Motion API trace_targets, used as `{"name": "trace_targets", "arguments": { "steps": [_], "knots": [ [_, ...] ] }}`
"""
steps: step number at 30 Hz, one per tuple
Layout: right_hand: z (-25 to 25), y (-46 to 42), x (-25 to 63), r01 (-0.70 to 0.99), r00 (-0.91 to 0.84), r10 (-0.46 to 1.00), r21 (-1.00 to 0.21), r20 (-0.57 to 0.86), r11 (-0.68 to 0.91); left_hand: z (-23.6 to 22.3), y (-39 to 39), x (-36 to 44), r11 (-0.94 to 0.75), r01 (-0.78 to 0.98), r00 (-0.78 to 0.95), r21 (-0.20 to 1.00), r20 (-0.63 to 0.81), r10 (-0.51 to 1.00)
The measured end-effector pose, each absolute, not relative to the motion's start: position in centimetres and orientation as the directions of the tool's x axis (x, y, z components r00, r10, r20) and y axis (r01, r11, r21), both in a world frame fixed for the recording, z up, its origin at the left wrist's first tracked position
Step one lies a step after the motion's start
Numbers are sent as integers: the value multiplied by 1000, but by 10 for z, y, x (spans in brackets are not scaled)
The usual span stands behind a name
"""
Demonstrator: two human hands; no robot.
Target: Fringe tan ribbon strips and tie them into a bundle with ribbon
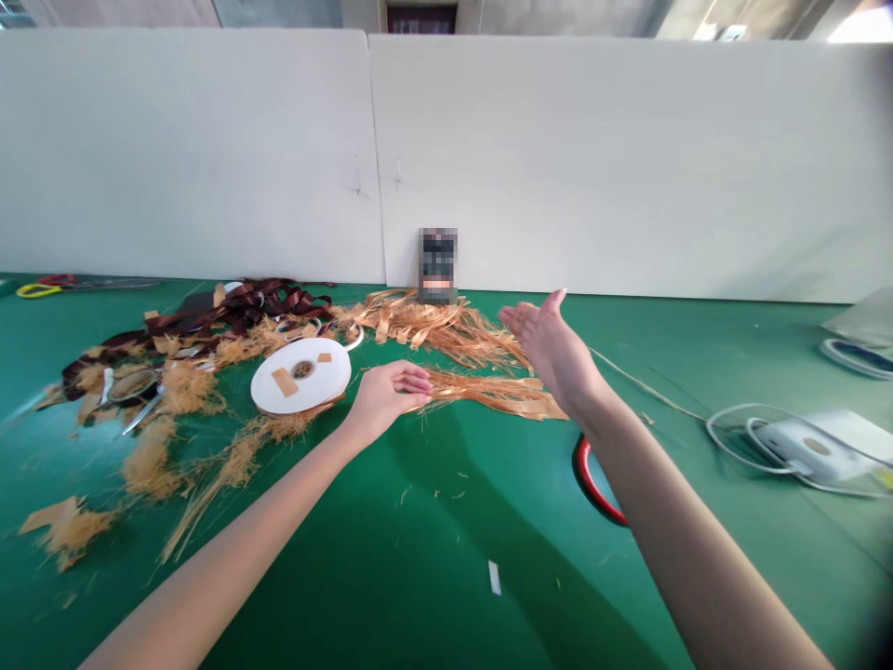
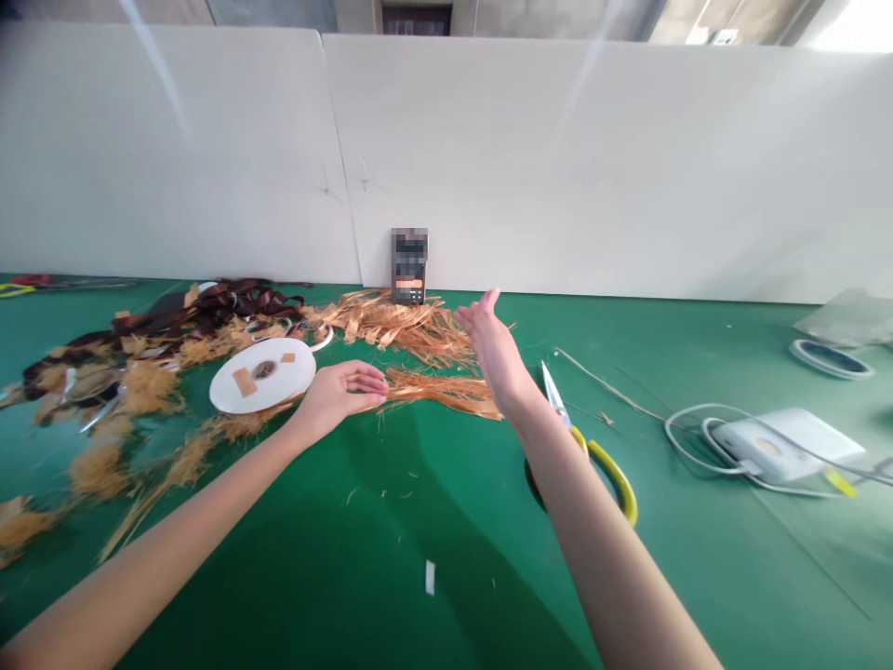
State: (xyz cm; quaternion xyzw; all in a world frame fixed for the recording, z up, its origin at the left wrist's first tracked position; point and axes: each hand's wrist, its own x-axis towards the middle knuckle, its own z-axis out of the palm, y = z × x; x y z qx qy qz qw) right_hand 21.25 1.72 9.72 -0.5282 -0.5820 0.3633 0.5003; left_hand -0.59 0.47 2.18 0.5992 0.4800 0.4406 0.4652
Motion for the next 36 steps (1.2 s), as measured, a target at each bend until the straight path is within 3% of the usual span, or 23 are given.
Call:
{"name": "trace_targets", "arguments": {
  "steps": [2, 5, 7, 9, 10, 12, 14, 16, 20, 22, 24, 26, 28, 32, 34, 36],
  "knots": [
    [107, 10, 205, 101, -81, 982, -979, 168, 176, 22, 6, -3, -113, 159, 137, 981, 92, 986],
    [117, -1, 205, -103, -437, 898, -990, -44, -98, 23, 12, -4, -142, 155, 87, 978, 130, 988],
    [119, -6, 209, 42, -659, 700, -942, -276, -332, 25, 15, -7, -159, 153, 55, 975, 153, 987],
    [115, -8, 213, 292, -738, 465, -853, -488, -432, 28, 17, -10, -169, 150, 26, 974, 167, 986],
    [112, -7, 214, 383, -714, 418, -813, -561, -437, 30, 18, -12, -173, 149, 14, 974, 172, 985],
    [103, -3, 218, 475, -539, 548, -768, -640, -430, 33, 17, -14, -177, 149, -5, 973, 180, 984],
    [95, 4, 220, 509, -245, 766, -751, -595, -420, 36, 14, -14, -182, 154, -2, 971, 184, 983],
    [90, 11, 222, 532, -19, 884, -753, -467, -386, 36, 9, -13, -187, 167, 26, 968, 186, 982],
    [90, 18, 218, 528, 146, 966, -808, -216, -260, 32, 0, -5, -187, 203, 97, 961, 170, 981],
    [94, 16, 212, 396, 93, 992, -911, -90, -120, 27, -2, 0, -181, 229, 123, 956, 156, 980],
    [97, 13, 207, 128, -86, 996, -991, 20, 31, 21, -2, 2, -180, 268, 143, 946, 146, 979],
    [98, 7, 202, -132, -281, 956, -990, 81, 45, 17, -2, 2, -193, 322, 161, 927, 148, 976],
    [97, 0, 198, -243, -386, 920, -970, 68, -30, 17, -2, 2, -223, 390, 166, 893, 170, 971],
    [84, -19, 187, -388, -327, 944, -918, 51, -85, 25, -16, 8, -276, 537, 52, 797, 295, 954],
    [74, -27, 181, -450, -270, 961, -890, 57, -73, 30, -27, 17, -287, 651, -92, 703, 448, 889],
    [66, -35, 176, -498, -223, 973, -865, 58, -63, 34, -38, 27, -318, 709, -115, 629, 548, 828]
  ]
}}
